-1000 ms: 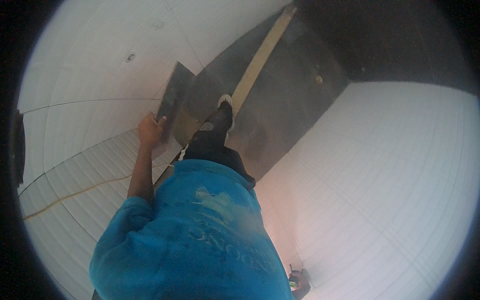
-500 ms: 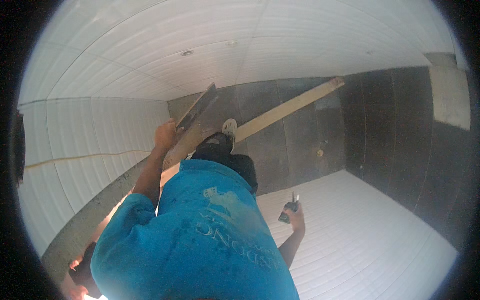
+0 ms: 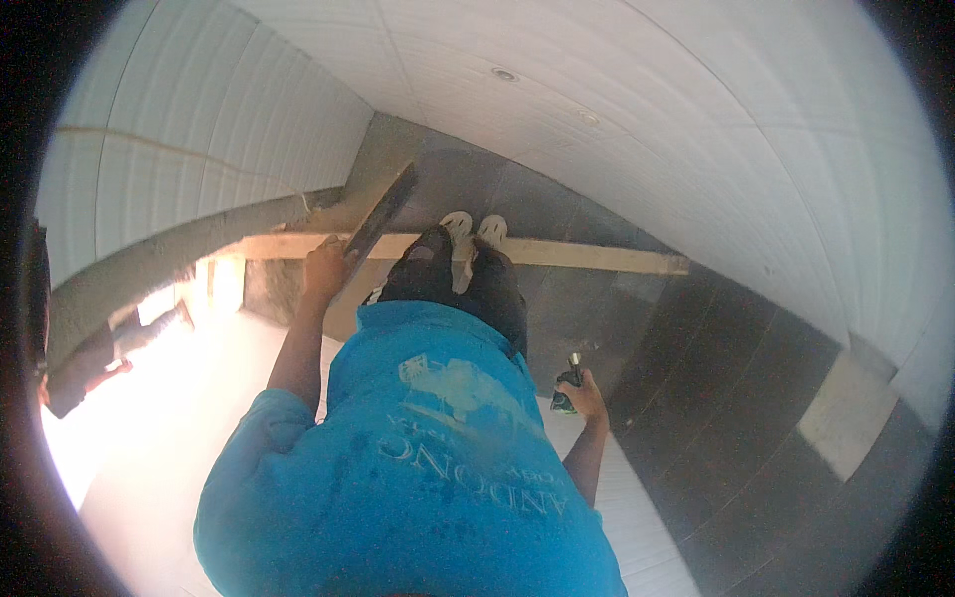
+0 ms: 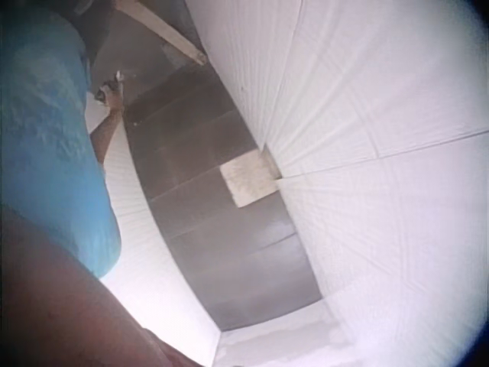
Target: The person measures and marks a dark gray tile using a tape measure and marker, then wipes it with a cloth. They use a manual tile cutter to score and snap the tile, carry it to a tiled floor area, and place it into position alongside existing tiles.
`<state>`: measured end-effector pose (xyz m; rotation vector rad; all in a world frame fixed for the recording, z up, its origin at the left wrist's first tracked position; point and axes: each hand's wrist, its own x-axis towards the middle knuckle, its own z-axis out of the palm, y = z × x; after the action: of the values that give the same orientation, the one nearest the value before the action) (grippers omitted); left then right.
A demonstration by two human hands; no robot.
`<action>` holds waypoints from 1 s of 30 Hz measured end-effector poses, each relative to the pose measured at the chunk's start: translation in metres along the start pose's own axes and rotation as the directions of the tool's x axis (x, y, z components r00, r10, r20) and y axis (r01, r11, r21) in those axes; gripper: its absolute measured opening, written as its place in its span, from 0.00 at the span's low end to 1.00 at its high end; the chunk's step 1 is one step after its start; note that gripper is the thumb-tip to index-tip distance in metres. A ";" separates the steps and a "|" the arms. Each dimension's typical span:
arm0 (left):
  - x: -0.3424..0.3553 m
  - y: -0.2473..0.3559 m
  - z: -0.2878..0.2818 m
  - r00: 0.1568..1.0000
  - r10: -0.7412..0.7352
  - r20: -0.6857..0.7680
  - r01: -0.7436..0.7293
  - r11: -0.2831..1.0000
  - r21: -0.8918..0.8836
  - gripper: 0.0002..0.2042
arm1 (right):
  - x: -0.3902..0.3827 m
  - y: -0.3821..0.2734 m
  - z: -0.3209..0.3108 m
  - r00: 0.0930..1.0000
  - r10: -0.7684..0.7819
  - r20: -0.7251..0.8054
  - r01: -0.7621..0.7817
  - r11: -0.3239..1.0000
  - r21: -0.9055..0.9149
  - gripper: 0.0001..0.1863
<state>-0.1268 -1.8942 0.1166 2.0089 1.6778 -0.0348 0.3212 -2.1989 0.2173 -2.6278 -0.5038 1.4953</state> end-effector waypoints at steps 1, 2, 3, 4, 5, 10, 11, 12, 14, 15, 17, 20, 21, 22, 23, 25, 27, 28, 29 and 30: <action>-0.018 -0.012 0.000 0.999 -0.045 -0.009 0.044 0.998 -0.033 0.11 | -0.003 -0.001 0.004 0.996 -0.043 -0.075 0.037 0.996 -0.085 0.31; -0.034 -0.022 0.001 0.996 -0.088 -0.017 0.087 0.994 -0.065 0.11 | 0.003 -0.008 0.005 1.000 -0.017 0.022 0.016 1.000 0.018 0.30; -0.073 -0.041 -0.011 0.986 -0.166 0.024 0.166 0.986 -0.015 0.12 | -0.007 -0.007 0.013 0.992 -0.007 0.128 0.006 1.000 0.009 0.29; -0.087 -0.043 -0.009 0.973 -0.228 0.028 0.228 0.974 -0.005 0.12 | 0.003 -0.017 0.009 0.991 -0.030 0.129 0.034 0.999 -0.034 0.29; -0.101 -0.045 -0.008 0.943 -0.329 0.044 0.327 0.944 0.038 0.12 | 0.004 -0.022 0.009 0.986 -0.079 0.148 0.090 0.993 -0.074 0.28; -0.131 -0.026 -0.017 0.867 -0.498 0.014 0.498 0.866 -0.056 0.13 | 0.061 -0.073 -0.019 0.972 -0.151 0.178 0.192 0.951 -0.243 0.29; -0.138 -0.024 -0.022 0.834 -0.552 0.014 0.552 0.832 -0.065 0.14 | 0.072 -0.081 -0.023 0.967 -0.155 0.201 0.206 0.941 -0.267 0.29; -0.143 -0.023 -0.025 0.831 -0.557 0.002 0.555 0.826 -0.097 0.14 | 0.082 -0.090 -0.026 0.962 -0.159 0.223 0.226 0.921 -0.317 0.30; -0.157 -0.021 -0.029 0.798 -0.601 -0.039 0.592 0.795 -0.129 0.14 | 0.102 -0.106 -0.025 0.951 -0.183 0.251 0.263 0.903 -0.340 0.36; -0.163 -0.019 -0.031 0.793 -0.607 -0.043 0.597 0.790 -0.141 0.14 | 0.109 -0.115 -0.022 0.945 -0.211 0.251 0.297 0.877 -0.379 0.40; -0.174 -0.017 -0.031 0.775 -0.624 -0.102 0.609 0.780 -0.144 0.14 | 0.122 -0.135 -0.016 0.948 -0.142 0.284 0.253 0.878 -0.406 0.42; -0.180 -0.021 -0.033 0.780 -0.613 -0.125 0.592 0.788 -0.169 0.14 | 0.136 -0.170 -0.001 0.945 -0.173 0.278 0.287 0.846 -0.450 0.43; -0.176 -0.025 -0.036 0.792 -0.592 -0.146 0.573 0.805 -0.156 0.13 | 0.140 -0.188 0.001 0.942 -0.188 0.277 0.302 0.833 -0.464 0.43; -0.172 -0.031 -0.038 0.795 -0.596 -0.111 0.582 0.802 -0.136 0.13 | 0.146 -0.202 0.007 0.943 -0.198 0.266 0.309 0.815 -0.490 0.44; -0.170 -0.037 -0.040 0.798 -0.592 -0.111 0.582 0.805 -0.111 0.12 | 0.152 -0.213 0.017 0.943 -0.216 0.255 0.321 0.797 -0.513 0.44; -0.152 -0.052 -0.037 0.841 -0.514 -0.169 0.504 0.858 -0.100 0.11 | 0.179 -0.240 0.047 0.921 -0.293 0.257 0.387 0.757 -0.526 0.44; -0.139 -0.059 -0.024 0.873 -0.449 -0.191 0.439 0.894 -0.093 0.11 | 0.206 -0.250 0.072 0.902 -0.336 0.272 0.433 0.693 -0.576 0.44; -0.129 -0.068 -0.017 0.886 -0.423 -0.187 0.412 0.906 -0.096 0.11 | 0.223 -0.255 0.089 0.901 -0.311 0.303 0.433 0.698 -0.571 0.44; -0.122 -0.076 -0.010 0.901 -0.393 -0.183 0.381 0.919 -0.099 0.11 | 0.241 -0.261 0.108 0.903 -0.286 0.320 0.427 0.685 -0.591 0.45; -0.113 -0.084 -0.004 0.921 -0.349 -0.172 0.337 0.937 -0.094 0.12 | 0.257 -0.267 0.126 0.900 -0.284 0.330 0.432 0.673 -0.601 0.45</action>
<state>-0.2324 -1.9874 0.1277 1.6925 2.1076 0.0842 0.2704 -1.8771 0.0010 -2.5405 -1.7726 1.6762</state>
